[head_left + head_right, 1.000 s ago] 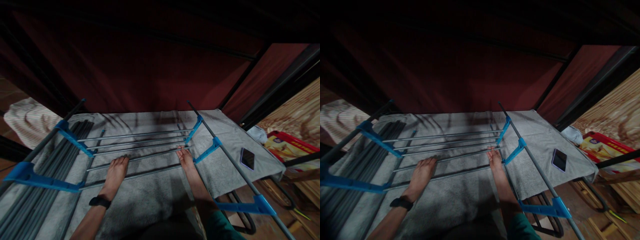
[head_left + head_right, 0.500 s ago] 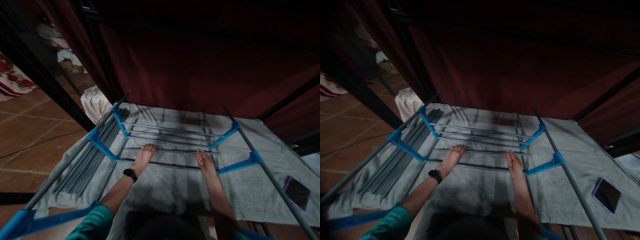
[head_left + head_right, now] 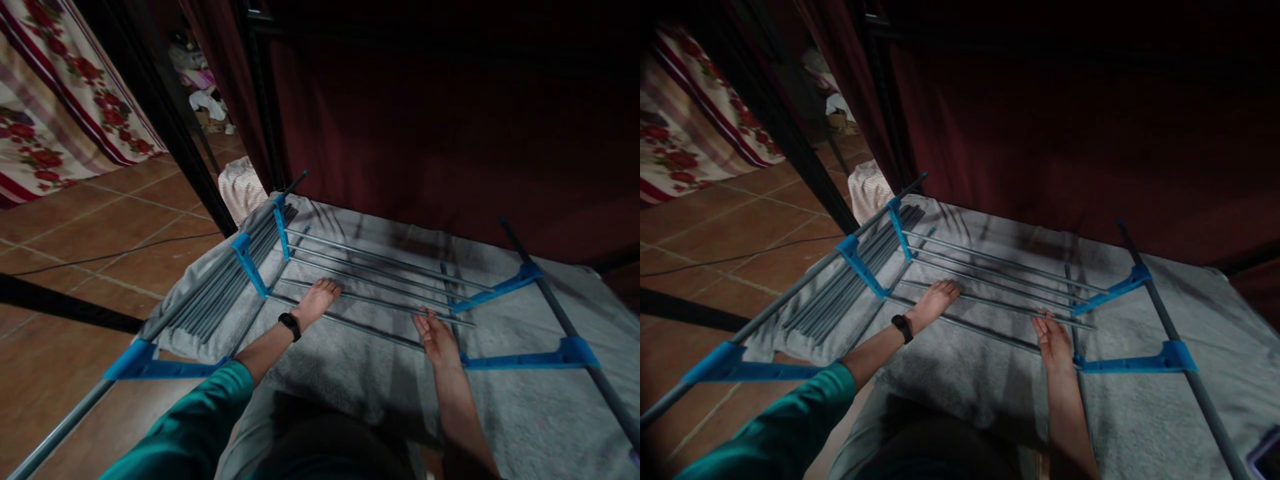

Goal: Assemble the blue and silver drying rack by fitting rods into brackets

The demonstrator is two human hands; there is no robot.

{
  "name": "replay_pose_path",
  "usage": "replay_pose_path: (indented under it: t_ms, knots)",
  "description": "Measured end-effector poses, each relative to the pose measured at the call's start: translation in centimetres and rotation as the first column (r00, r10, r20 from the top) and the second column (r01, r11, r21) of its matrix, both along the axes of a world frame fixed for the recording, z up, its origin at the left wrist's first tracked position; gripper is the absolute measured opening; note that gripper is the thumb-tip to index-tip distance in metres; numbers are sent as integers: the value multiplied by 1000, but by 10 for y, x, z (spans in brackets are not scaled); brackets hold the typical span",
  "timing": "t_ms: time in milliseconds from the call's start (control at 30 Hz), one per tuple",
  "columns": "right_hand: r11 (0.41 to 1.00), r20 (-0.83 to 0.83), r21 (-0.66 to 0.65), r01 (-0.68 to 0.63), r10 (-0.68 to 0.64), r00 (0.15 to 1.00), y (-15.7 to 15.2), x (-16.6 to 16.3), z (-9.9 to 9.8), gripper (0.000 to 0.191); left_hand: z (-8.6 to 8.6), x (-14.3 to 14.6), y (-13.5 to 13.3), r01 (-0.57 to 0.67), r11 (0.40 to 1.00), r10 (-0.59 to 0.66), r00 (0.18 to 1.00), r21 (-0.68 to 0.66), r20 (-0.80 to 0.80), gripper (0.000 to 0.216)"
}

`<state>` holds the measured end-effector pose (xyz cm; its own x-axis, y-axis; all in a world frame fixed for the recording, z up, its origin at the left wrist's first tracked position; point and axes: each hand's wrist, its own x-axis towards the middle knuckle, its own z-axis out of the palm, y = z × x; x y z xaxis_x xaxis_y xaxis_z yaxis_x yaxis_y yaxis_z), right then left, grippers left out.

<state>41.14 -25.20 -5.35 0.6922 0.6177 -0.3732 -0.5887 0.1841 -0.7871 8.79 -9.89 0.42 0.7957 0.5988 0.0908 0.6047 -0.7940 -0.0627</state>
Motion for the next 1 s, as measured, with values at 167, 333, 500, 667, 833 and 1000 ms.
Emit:
replay_pose_path:
  t_ms: [167, 333, 500, 667, 833, 1000]
  knots:
    - [1000, 15, 29, -1, 1, 1000, -1, -1, -1, 18, 1, 1, -1, 6, 1000, -6, 1000, 1, -15, 24]
    - [1000, 20, 27, 10, -10, 1000, -1, -1, -1, 17, 3, 0, -2, 1, 1000, -1, 1000, -5, -9, 23]
    - [1000, 20, 13, 14, -15, 1000, 0, -2, 1, 15, 3, -1, -2, 8, 1000, -8, 1000, -9, -1, 26]
    - [999, 46, 14, 35, -35, 998, 0, -3, 2, 15, 0, -1, -1, 5, 1000, -5, 1000, -7, -7, 29]
    - [998, 44, 13, 56, -57, 997, 1, -3, 3, 9, -5, -2, 2, -11, 1000, 12, 1000, -24, 19, 34]
    - [996, 38, 42, 77, -79, 996, 1, -4, 4, 6, -6, -4, 2, -11, 999, 13, 998, -34, 65, 35]
